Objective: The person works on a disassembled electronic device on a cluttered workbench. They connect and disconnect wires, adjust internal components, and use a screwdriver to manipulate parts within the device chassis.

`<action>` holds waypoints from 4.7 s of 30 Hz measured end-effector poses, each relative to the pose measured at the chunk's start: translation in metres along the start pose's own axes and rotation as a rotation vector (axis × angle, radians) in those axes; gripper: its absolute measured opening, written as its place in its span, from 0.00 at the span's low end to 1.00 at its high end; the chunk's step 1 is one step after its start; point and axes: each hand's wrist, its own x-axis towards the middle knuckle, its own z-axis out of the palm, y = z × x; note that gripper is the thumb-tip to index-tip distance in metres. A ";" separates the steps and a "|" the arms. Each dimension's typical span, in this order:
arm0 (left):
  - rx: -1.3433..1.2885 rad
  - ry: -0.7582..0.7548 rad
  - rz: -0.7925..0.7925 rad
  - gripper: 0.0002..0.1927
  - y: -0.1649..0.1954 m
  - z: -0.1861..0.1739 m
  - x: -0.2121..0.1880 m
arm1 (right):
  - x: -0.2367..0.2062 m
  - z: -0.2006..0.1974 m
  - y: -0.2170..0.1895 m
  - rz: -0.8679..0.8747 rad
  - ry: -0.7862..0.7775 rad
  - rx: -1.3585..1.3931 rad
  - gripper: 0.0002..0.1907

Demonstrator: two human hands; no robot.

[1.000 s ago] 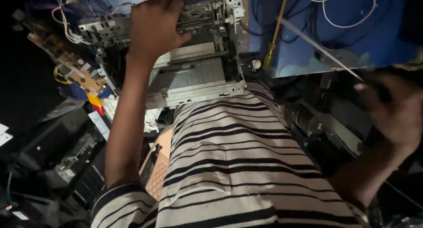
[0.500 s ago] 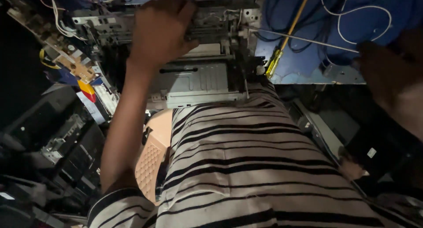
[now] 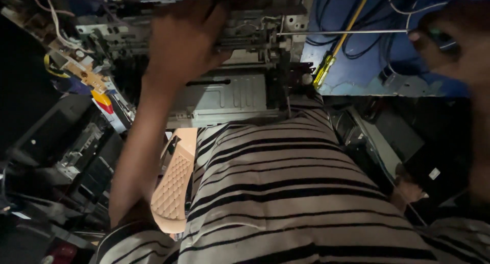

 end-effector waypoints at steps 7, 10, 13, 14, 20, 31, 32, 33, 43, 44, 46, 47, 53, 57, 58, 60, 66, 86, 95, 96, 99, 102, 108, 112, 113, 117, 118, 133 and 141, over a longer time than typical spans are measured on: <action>0.014 -0.063 -0.012 0.39 -0.001 0.000 0.000 | -0.013 0.003 -0.007 0.019 0.007 -0.031 0.08; -0.006 -0.040 -0.016 0.35 -0.001 0.000 -0.001 | -0.026 0.001 -0.029 0.138 0.004 -0.034 0.08; 0.013 -0.041 -0.014 0.38 -0.001 0.000 -0.001 | -0.032 0.004 -0.053 0.167 0.044 -0.041 0.08; 0.007 -0.037 -0.010 0.38 0.000 0.000 -0.001 | -0.033 0.005 -0.060 0.171 0.061 -0.045 0.09; -0.003 -0.048 -0.008 0.35 0.001 -0.001 0.001 | -0.028 0.010 -0.091 0.142 0.137 -0.183 0.12; 0.009 -0.080 -0.035 0.32 0.001 0.001 -0.003 | -0.053 0.044 -0.131 0.345 0.217 0.131 0.10; 0.013 -0.068 -0.027 0.33 0.001 0.002 -0.003 | -0.054 0.051 -0.122 0.309 0.234 0.147 0.10; 0.017 -0.056 -0.022 0.34 0.001 0.002 -0.002 | -0.054 0.058 -0.113 0.271 0.248 0.164 0.10; -0.009 -0.092 -0.037 0.33 0.000 0.002 -0.003 | -0.029 0.045 -0.041 0.070 0.139 0.040 0.12; -0.003 -0.078 -0.025 0.33 0.000 0.002 -0.003 | -0.028 0.038 -0.047 0.095 0.133 0.009 0.12; 0.017 -0.043 -0.017 0.33 0.000 0.002 -0.004 | -0.032 0.021 -0.065 0.132 0.105 -0.081 0.13; 0.009 -0.034 -0.022 0.34 0.000 0.002 -0.004 | -0.035 0.013 -0.074 0.149 0.083 -0.137 0.14; -0.033 -0.085 -0.058 0.35 0.001 0.001 -0.005 | -0.049 -0.015 -0.122 0.334 0.034 -0.267 0.11; 0.006 -0.034 -0.001 0.34 -0.002 0.001 -0.004 | -0.046 -0.014 -0.117 0.330 0.018 -0.227 0.09; 0.021 -0.040 -0.002 0.34 -0.002 0.001 -0.004 | -0.046 -0.012 -0.111 0.317 0.007 -0.222 0.09; 0.005 -0.009 0.015 0.34 -0.003 0.002 -0.004 | -0.046 -0.007 -0.094 0.266 -0.024 -0.206 0.09; 0.004 -0.003 0.018 0.35 -0.002 0.002 -0.005 | -0.047 0.020 -0.044 0.196 -0.008 -0.087 0.09; 0.016 -0.037 -0.019 0.34 0.002 0.000 -0.004 | -0.054 0.001 -0.075 0.271 -0.015 -0.128 0.07; -0.019 -0.002 0.014 0.34 -0.002 -0.001 -0.006 | -0.033 0.021 -0.016 0.083 -0.027 0.021 0.06; -0.008 -0.008 0.003 0.34 -0.002 -0.001 -0.007 | -0.036 0.023 -0.012 0.099 -0.042 0.018 0.06; 0.019 -0.004 0.000 0.33 -0.001 0.003 -0.006 | -0.052 0.026 -0.020 0.125 0.027 0.008 0.03; 0.037 -0.008 -0.011 0.33 -0.001 0.004 -0.006 | -0.049 0.016 -0.026 0.151 -0.056 -0.022 0.05; 0.050 0.023 0.005 0.34 0.000 0.001 -0.004 | -0.024 -0.004 -0.073 0.209 -0.069 -0.016 0.07; 0.035 -0.004 -0.002 0.33 0.001 0.000 -0.004 | -0.020 -0.009 -0.101 0.233 -0.004 -0.123 0.07; 0.033 -0.014 -0.004 0.33 0.001 0.000 -0.004 | -0.021 -0.008 -0.104 0.224 0.007 -0.125 0.08; 0.032 -0.014 -0.002 0.34 0.000 0.001 -0.005 | -0.029 0.003 -0.097 0.235 -0.014 -0.118 0.12; 0.028 -0.013 -0.001 0.34 0.000 0.001 -0.006 | -0.031 0.007 -0.092 0.250 -0.038 -0.109 0.12; -0.002 -0.034 0.000 0.31 0.000 -0.003 -0.001 | -0.041 0.053 0.044 -0.030 -0.016 -0.086 0.10; 0.002 -0.026 -0.013 0.33 0.003 -0.007 0.001 | -0.049 0.035 0.017 0.066 -0.110 -0.043 0.07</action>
